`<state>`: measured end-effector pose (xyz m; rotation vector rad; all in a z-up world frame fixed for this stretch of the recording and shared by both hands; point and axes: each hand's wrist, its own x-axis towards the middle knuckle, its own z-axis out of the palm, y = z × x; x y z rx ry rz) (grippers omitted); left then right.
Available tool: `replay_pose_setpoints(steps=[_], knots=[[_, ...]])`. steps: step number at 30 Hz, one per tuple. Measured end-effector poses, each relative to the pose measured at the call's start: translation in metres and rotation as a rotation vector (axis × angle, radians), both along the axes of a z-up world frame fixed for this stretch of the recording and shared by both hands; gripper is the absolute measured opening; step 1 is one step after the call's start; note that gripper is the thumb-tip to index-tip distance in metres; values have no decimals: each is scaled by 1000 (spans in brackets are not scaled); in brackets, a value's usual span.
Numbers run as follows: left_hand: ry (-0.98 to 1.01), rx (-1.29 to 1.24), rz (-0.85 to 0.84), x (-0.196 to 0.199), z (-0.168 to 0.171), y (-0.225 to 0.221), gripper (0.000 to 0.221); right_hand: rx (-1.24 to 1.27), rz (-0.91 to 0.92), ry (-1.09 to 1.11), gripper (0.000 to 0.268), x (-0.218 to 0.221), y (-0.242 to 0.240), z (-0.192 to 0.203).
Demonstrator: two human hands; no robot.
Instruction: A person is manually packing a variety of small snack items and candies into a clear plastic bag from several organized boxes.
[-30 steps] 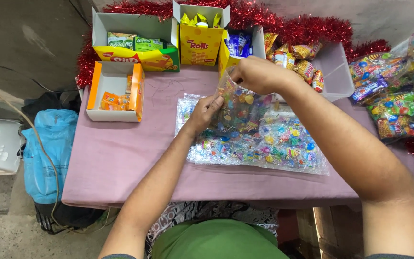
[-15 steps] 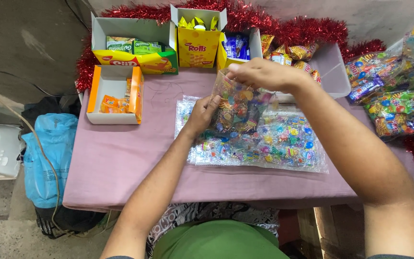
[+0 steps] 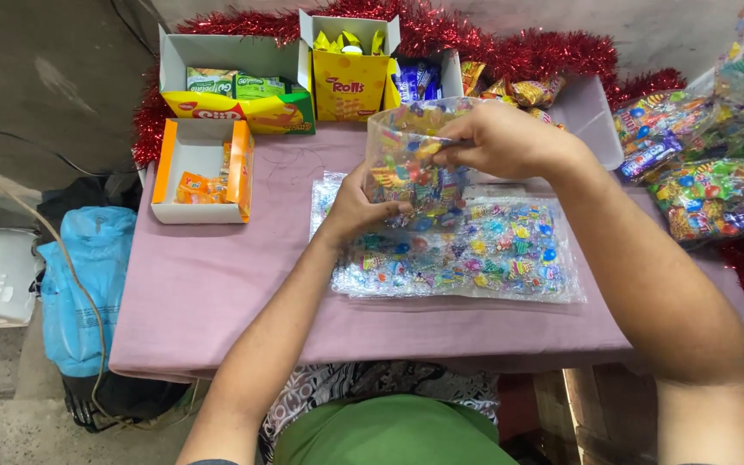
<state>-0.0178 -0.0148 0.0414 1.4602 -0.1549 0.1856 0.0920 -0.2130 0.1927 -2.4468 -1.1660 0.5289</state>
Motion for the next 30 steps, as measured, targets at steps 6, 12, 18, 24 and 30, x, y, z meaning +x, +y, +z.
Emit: replay_pose_setpoints(steps=[6, 12, 18, 24, 30], knots=[[-8, -6, 54, -9, 0, -16, 58, -1, 102, -150, 15, -17, -20, 31], [140, 62, 2, -6, 5, -18, 80, 171, 126, -265, 19, -4, -60, 18], [-53, 153, 68, -1, -17, -30, 94, 371, 67, -267, 19, -12, -65, 5], [3, 102, 6, 3, -30, -25, 68, 339, 174, -323, 28, -13, -65, 1], [80, 33, -113, 2, -14, -18, 70, 269, 136, -419, 11, -1, -64, -5]])
